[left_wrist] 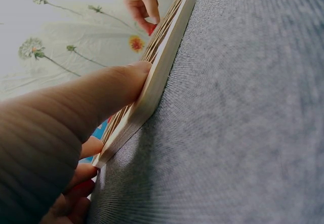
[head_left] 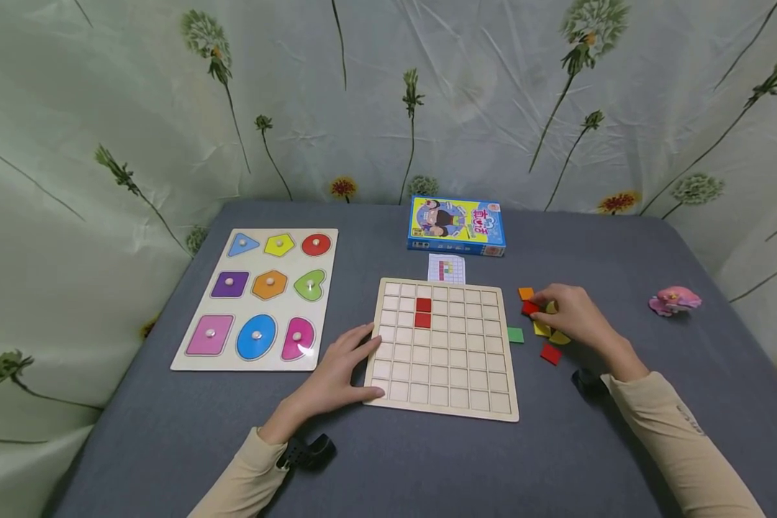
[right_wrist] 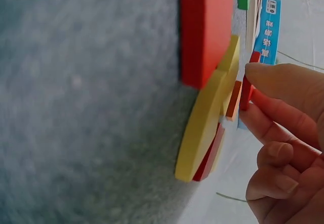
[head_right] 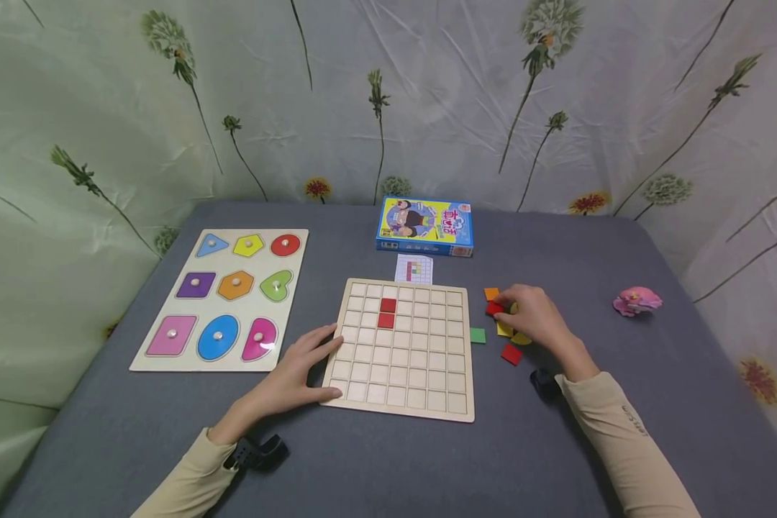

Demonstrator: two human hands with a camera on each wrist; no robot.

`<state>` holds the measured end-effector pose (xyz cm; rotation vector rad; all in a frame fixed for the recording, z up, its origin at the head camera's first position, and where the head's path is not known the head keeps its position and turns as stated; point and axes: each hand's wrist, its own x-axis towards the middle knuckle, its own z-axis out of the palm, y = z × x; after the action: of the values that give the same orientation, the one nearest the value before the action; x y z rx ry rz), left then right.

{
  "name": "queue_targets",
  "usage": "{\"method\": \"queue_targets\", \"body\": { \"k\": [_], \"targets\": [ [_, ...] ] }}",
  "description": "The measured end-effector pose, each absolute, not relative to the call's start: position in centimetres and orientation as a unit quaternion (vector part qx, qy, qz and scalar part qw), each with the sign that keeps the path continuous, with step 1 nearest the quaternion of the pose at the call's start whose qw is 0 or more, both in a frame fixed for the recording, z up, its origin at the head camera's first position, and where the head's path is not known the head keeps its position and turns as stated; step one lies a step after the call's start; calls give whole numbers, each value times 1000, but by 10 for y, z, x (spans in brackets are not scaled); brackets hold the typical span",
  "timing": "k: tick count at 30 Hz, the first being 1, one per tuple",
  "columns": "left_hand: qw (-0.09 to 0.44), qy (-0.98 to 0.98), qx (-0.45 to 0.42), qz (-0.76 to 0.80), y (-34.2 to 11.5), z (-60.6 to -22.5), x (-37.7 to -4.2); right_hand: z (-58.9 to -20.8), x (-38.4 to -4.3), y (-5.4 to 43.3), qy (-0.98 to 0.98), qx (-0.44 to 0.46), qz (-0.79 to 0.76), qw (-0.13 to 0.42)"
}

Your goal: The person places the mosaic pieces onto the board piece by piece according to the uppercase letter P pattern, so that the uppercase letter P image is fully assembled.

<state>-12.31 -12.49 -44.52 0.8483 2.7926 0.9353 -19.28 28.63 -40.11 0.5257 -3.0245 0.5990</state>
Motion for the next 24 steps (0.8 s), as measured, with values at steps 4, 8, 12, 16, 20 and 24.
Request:
{"method": "queue_targets", "body": {
  "k": [4, 8, 12, 16, 20, 24],
  "targets": [
    [39, 911, 278, 303, -125, -445, -125, -400, -192, 284, -965, 181, 187, 25],
    [39, 910, 280, 303, -125, -446, -125, -399, -191, 281, -964, 188, 187, 29],
    [42, 910, 279, 305, -125, -446, -124, -400, -190, 278, -964, 188, 187, 29],
    [42, 910, 277, 306, -125, -445, -123, -400, -188, 275, -963, 193, 187, 35],
    [39, 910, 279, 306, -125, -445, -123, -400, -187, 271, -961, 200, 186, 38],
    [36, 910, 281, 304, -125, -445, -123, -399, -187, 267, -960, 202, 189, 36]
  ]
}}
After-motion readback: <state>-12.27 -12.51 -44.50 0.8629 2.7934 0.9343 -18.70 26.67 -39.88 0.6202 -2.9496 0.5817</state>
